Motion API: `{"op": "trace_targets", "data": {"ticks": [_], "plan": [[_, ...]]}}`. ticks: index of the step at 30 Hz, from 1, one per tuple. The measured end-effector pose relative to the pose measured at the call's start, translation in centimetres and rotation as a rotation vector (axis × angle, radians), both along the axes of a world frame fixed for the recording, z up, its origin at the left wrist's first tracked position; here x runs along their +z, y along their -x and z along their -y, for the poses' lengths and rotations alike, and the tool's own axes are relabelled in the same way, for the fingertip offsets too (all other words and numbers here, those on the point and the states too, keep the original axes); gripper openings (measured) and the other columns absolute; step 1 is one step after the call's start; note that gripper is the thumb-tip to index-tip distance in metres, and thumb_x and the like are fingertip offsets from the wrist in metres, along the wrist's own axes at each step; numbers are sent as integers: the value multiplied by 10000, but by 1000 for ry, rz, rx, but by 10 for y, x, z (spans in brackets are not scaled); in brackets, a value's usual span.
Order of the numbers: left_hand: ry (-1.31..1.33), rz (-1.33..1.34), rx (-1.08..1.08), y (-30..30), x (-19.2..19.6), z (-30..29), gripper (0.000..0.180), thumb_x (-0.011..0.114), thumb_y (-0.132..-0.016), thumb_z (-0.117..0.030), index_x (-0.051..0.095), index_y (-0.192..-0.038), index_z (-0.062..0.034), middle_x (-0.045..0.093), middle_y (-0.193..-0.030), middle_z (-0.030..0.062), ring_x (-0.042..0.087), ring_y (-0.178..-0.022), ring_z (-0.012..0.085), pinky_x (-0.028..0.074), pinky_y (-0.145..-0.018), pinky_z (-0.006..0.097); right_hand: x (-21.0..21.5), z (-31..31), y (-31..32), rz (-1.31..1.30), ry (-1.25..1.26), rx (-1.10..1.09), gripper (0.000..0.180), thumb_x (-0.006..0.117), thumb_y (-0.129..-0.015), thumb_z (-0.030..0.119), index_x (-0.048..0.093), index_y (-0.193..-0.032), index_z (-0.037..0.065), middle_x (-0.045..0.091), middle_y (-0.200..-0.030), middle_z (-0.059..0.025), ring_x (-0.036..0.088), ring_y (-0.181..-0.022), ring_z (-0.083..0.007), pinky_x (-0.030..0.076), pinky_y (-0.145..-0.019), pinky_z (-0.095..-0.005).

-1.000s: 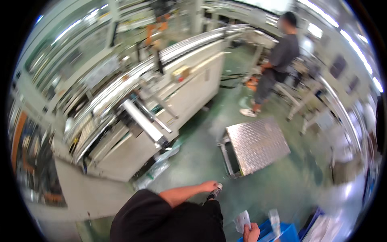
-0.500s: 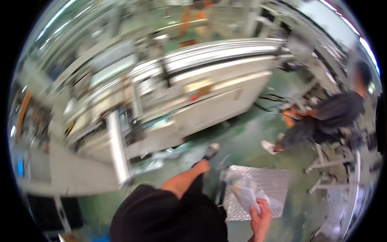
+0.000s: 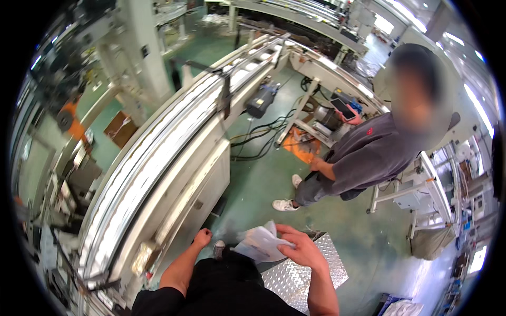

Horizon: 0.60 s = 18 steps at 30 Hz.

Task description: The person operates a packaging machine in a factory, loading white cylindrical items into the machine and adjusting the control panel. They then place packaged items onto a conveyor belt and handle plastic bags, moving around the workspace to manage materials.

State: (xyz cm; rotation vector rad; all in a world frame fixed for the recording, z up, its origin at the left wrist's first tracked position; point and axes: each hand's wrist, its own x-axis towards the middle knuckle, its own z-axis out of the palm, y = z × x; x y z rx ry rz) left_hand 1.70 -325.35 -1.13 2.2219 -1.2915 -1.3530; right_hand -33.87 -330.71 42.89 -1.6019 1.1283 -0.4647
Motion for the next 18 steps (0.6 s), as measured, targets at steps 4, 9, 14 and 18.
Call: {"op": "trace_targets", "data": {"ticks": [4,9,14,18], "plan": [[-77,-67,-117,23,-17,77,271,607,-795,-299,692,-961,-101,691,-975,150,656,-948,309,506,-846,399,-38,117,10,47,4,-83,245,580,-829,160,638,-981,-23,641,-1133,-155,623,-984,-274,494,-821,-363],[-104,11,-315,78,2,189,313,602,-800,-331,683,-1003,-107,683,-1014,148,640,-998,318,493,-878,419,-147,295,42,-156,-39,-150,372,549,-796,301,661,-975,-6,650,-814,-221,638,-773,-344,491,-761,-391],[65,69,-341,143,38,325,322,561,-861,-362,664,-1036,-112,676,-1030,156,625,-1011,341,489,-876,424,-244,444,63,-298,-8,-266,397,555,-764,292,663,-994,-13,662,-883,-249,638,-867,-396,490,-796,-424],[150,-202,-195,199,75,429,292,564,-880,-319,642,-1033,-83,677,-1015,158,632,-992,340,498,-849,393,-285,523,96,-347,-105,-295,406,542,-758,321,681,-994,22,657,-926,-256,632,-900,-411,487,-816,-443]]}}
